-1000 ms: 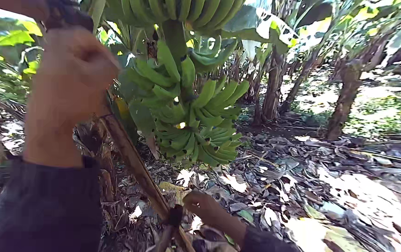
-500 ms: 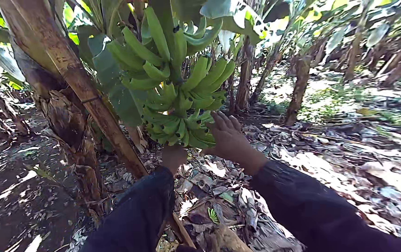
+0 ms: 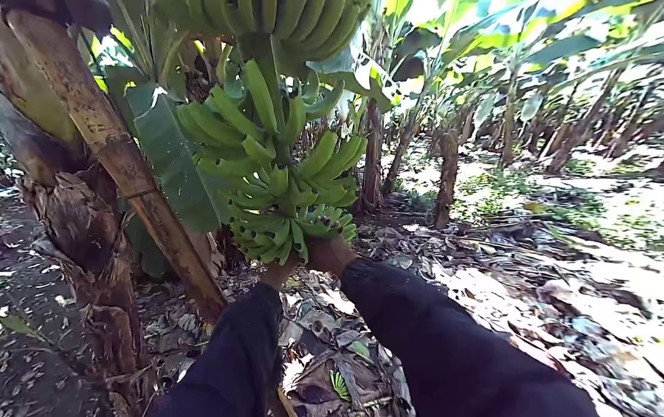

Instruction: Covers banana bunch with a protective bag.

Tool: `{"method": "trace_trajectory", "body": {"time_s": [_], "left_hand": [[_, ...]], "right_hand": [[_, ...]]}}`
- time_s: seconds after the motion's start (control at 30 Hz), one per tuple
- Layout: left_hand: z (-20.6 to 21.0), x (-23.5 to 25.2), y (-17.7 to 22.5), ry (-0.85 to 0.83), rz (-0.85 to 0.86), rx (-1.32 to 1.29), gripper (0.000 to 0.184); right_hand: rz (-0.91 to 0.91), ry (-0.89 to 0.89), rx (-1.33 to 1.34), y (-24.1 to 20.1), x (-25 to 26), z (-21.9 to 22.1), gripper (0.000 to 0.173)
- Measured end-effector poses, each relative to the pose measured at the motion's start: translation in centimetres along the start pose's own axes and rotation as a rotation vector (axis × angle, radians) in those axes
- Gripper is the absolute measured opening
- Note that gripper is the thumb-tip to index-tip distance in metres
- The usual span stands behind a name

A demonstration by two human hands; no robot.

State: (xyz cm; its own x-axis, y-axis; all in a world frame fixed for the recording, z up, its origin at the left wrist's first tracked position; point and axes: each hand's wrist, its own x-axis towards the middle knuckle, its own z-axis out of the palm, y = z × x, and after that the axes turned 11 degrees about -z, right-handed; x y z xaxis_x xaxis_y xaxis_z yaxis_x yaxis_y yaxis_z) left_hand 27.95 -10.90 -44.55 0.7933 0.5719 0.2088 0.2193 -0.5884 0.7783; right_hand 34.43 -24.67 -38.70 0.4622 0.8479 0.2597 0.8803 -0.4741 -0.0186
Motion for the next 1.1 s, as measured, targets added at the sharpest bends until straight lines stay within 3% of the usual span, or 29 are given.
{"method": "trace_trajectory", "body": {"time_s": [0.1,0.2,0.3,0.5,0.6,0.77,0.97,1.1], "left_hand": [[0.0,-1.4,-0.1,0.111,-0.051,-0.123,0.05],[0.1,-2.1,-0.3,0.161,-0.02,-0.202,0.049],[0.3,-2.2,-0.6,0.118,0.003,-0.082,0.051],[-0.8,-4.6,1.3,0.059,0.095,-0.145,0.044],[-1.3,-3.9,0.3,-0.131,0.025,-0.158,0.039],[-0.7,-2.1,-1.2,-0.154,-0.066,-0.144,0.039],[-2.0,-5.1,5.3,-0.154,-0.181,0.061,0.049],[0.2,-2.2,0.7,-0.092,-0.015,0.038,0.04]], "right_hand": [[0.04,0.173,0.093,-1.8,0.0,1.4,0.07],[-0.009,0.214,0.026,-1.0,0.5,2.4,0.047],[-0.162,0.203,0.017,1.3,0.5,1.6,0.042],[-0.515,0.27,0.08,7.0,1.1,0.7,0.044],[-0.647,0.31,0.004,8.0,1.1,0.6,0.042],[-0.504,0.575,0.081,7.7,0.3,5.8,0.05],[-0.324,0.612,0.116,8.5,0.0,8.9,0.045],[-0.252,0.576,0.136,7.9,-0.4,10.4,0.041]]}}
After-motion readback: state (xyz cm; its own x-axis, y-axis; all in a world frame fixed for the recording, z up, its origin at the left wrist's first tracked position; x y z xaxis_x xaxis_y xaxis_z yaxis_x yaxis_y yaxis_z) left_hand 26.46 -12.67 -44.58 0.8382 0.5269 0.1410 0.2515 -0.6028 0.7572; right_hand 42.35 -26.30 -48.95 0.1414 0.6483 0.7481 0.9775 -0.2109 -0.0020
